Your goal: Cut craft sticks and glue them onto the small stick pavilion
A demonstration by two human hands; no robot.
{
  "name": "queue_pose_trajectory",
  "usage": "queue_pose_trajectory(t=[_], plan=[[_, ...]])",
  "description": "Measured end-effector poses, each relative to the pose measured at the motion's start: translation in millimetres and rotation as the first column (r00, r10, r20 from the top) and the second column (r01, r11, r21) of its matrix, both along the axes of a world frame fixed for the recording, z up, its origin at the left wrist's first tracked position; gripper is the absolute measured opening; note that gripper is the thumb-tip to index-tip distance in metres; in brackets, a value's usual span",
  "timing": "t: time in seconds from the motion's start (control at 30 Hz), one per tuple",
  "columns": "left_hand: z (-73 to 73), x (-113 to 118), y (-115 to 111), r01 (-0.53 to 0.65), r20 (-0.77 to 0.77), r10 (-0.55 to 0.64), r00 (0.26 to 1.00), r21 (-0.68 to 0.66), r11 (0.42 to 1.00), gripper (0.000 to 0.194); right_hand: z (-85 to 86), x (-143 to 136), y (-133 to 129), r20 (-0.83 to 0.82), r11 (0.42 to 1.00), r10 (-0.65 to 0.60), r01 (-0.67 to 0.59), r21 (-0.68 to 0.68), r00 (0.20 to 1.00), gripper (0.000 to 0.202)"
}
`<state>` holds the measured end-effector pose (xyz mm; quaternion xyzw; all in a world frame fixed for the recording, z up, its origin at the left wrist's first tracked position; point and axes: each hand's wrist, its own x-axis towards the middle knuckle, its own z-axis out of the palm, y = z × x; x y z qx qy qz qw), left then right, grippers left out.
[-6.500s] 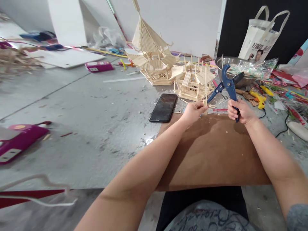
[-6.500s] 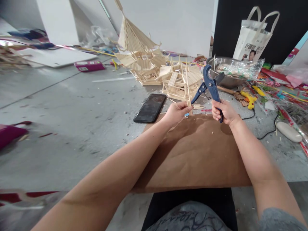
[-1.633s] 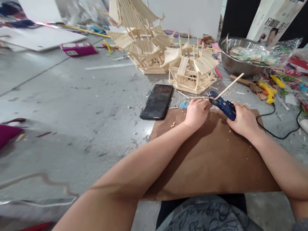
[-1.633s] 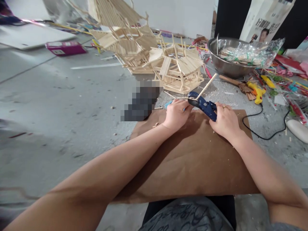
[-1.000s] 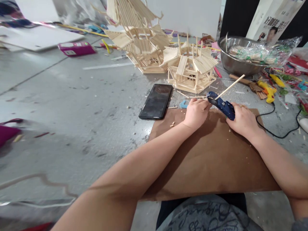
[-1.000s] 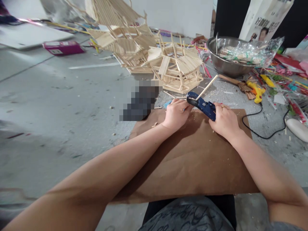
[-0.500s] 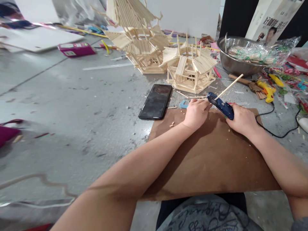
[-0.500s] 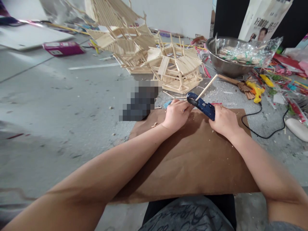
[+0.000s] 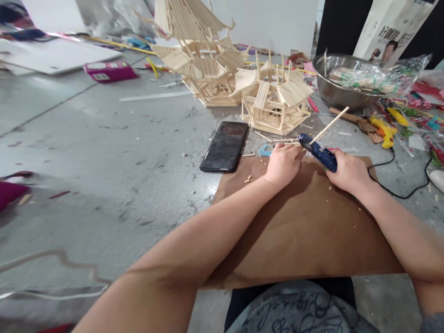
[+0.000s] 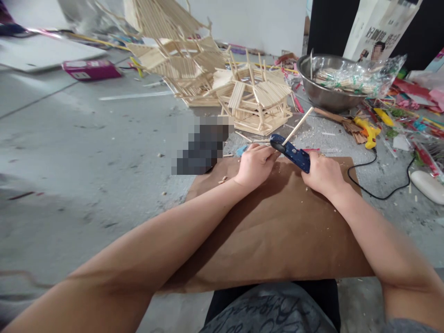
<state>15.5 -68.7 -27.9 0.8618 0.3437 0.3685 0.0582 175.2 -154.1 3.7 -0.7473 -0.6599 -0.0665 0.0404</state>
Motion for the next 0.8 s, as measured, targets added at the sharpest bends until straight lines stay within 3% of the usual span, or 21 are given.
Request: queue_pose_trajectory(t=[0.8], plan=[[-0.1, 1.6, 1.4, -0.009, -0.049, 0.007, 0.999, -0.042, 0.999, 0.026, 0.5, 2.0, 0.4, -0.009, 1.000, 0.011, -0.011, -0.004, 1.000, 0.045]])
